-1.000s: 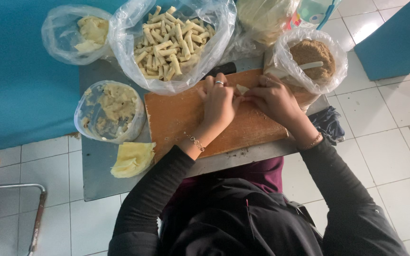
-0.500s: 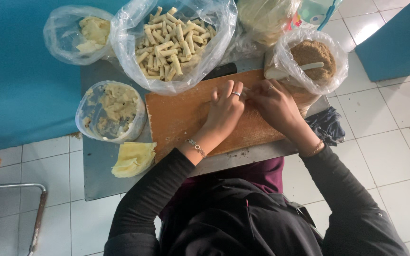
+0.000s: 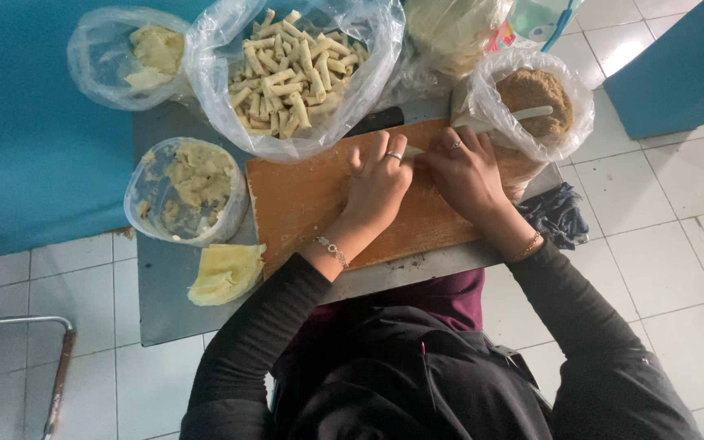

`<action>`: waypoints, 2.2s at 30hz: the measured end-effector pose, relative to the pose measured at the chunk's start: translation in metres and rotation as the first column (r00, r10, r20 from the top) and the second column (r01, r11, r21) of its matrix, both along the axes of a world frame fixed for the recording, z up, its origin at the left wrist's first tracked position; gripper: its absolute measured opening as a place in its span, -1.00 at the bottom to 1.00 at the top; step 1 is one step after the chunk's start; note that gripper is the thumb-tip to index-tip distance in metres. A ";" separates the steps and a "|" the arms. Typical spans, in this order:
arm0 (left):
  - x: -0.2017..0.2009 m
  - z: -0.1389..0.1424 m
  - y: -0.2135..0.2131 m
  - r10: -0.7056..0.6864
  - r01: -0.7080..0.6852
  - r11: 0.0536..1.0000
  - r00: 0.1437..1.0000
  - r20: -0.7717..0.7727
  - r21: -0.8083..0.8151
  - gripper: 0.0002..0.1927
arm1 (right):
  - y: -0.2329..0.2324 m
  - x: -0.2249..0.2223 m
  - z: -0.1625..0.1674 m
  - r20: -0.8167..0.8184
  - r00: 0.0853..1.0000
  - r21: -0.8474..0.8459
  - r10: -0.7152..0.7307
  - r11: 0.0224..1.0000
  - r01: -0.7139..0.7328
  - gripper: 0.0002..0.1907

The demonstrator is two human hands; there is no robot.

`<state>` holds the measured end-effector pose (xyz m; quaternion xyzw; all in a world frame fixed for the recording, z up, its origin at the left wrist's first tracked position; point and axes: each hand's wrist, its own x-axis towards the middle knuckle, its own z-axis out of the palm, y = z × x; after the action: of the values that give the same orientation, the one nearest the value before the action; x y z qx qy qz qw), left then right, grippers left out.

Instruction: The person folds triangular pastry wrappers on a cutting board, spooning filling from a plastic bag onto each wrapper and folding the dough over the filling into triangles, setting finished pastries on the board.

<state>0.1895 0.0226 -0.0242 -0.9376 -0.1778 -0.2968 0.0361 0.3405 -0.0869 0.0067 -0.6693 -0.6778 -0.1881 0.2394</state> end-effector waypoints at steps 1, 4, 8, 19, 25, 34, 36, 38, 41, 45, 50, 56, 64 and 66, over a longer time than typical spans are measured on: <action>0.001 -0.001 0.000 0.013 -0.013 1.000 1.000 -0.004 -0.011 -0.95 | 0.000 -0.001 0.000 0.002 1.000 -0.017 -0.012 1.000 0.012 -0.80; 0.005 -0.006 -0.002 0.028 -0.028 1.000 1.000 0.005 0.001 -0.96 | -0.007 -0.007 -0.001 0.078 0.994 -0.043 -0.072 0.996 0.076 -0.71; 0.007 -0.010 0.000 0.048 -0.047 0.997 0.998 -0.028 0.054 -0.95 | -0.013 -0.018 -0.006 0.121 0.986 -0.084 -0.113 0.989 0.123 -0.59; 0.009 -0.005 -0.004 0.134 -0.136 0.989 0.991 0.031 0.066 -0.90 | 0.012 -0.012 -0.006 0.085 0.992 -0.178 -0.090 0.979 0.104 -0.63; 0.003 0.003 -0.002 0.070 -0.082 0.996 0.976 -0.204 -0.048 -0.82 | 0.001 -0.013 0.003 0.048 0.996 -0.117 -0.072 0.990 0.077 -0.45; -0.001 0.021 0.000 0.157 -0.158 0.987 0.986 -0.058 -0.010 -0.67 | 0.012 -0.011 -0.005 0.131 0.990 -0.178 -0.057 0.981 0.080 -0.44; -0.013 0.038 -0.006 0.193 -0.195 0.977 0.981 -0.030 -0.090 -0.57 | 0.018 -0.008 -0.007 0.176 0.983 -0.187 -0.058 0.978 0.091 -0.45; -0.036 0.055 -0.020 0.173 -0.166 0.968 0.985 0.021 -0.190 -0.60 | 0.025 -0.007 -0.010 0.216 0.975 -0.190 -0.056 0.977 0.098 -0.48; -0.083 0.076 -0.045 0.188 -0.151 0.964 0.969 0.161 -0.217 -0.63 | 0.032 -0.004 -0.014 0.328 0.943 -0.183 -0.063 0.975 0.128 -0.48; -0.158 0.088 -0.055 0.270 -0.196 0.938 0.931 0.248 -0.284 -0.70 | 0.042 0.006 -0.009 0.215 0.976 -0.210 -0.016 0.976 0.063 -0.54; -0.247 0.073 -0.040 0.485 -0.437 0.854 0.865 0.130 -0.281 -0.78 | 0.046 0.020 0.006 -0.067 0.997 -0.149 0.040 0.988 -0.050 -0.64; -0.284 0.030 -0.035 0.601 -0.546 0.758 0.797 0.057 -0.358 -0.67 | 0.049 -0.003 0.028 0.047 0.999 -0.128 0.009 0.992 -0.003 -0.91; -0.264 0.007 -0.026 0.669 -0.644 0.726 0.742 0.035 -0.241 -0.53 | 0.044 -0.068 0.107 -0.393 0.911 -0.641 0.127 0.671 -0.371 -0.75; -0.260 0.006 -0.023 0.661 -0.633 0.728 0.750 0.026 -0.264 -0.57 | 0.048 -0.082 0.121 -0.239 0.963 -0.436 0.122 0.873 -0.219 -0.65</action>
<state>-0.0709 -0.0003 -0.0183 -0.7946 -0.5296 -0.2967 0.0137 0.2589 -0.0391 0.1278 -0.6596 -0.7315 0.0691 0.1584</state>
